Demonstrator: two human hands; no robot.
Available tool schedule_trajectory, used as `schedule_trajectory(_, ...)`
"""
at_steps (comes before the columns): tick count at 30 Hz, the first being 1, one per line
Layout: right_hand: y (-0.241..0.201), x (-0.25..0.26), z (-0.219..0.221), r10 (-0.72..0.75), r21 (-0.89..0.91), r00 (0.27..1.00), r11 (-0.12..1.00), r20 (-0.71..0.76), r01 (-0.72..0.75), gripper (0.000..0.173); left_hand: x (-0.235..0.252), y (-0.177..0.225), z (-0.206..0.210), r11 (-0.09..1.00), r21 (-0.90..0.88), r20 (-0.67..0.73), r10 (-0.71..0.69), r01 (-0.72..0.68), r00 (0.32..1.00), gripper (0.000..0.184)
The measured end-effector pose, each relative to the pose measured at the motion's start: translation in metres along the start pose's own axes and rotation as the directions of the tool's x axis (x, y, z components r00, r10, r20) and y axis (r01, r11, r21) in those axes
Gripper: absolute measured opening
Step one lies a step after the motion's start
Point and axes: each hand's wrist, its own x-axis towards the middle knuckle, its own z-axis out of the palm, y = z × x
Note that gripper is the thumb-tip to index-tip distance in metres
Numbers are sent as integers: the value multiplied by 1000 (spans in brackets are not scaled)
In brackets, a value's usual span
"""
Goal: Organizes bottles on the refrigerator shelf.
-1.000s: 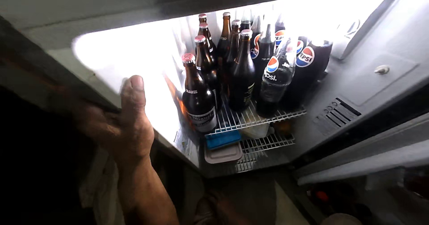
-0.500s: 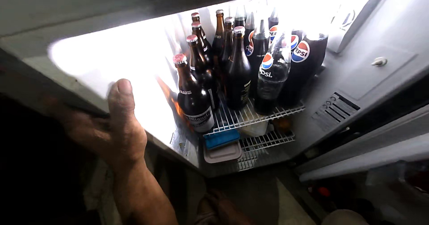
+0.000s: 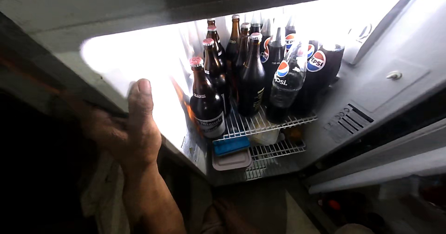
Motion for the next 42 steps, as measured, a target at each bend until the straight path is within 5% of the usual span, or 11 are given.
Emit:
schedule_trajectory(19,21,12,13,-100,-42,994,994,-49,98,93,1,-1,0,1000,2,4,26,-26,1000,72)
schedule_trajectory(31,10,7,5,-28,-58,999,998,26,30,87,1,-4,-4,999,28,10,37,-37,999,75)
schedule_trajectory(35,-34,-19,-69,-21,-69,999,997,29,23,43,-2,3,-2,999,54,3,-5,5,1000,66)
schedule_trajectory(37,-54,-34,-123,-151,-109,977,985,-154,135,35,-4,6,-1,998,60,1,-20,20,1000,54)
schedule_trajectory(39,-74,-42,-176,-307,-119,855,952,-419,283,30,-5,8,-2,997,69,14,-33,31,999,55)
schedule_trajectory(42,-113,-44,-247,-337,20,712,897,-616,442,26,-4,8,-2,998,55,21,-20,19,1000,64)
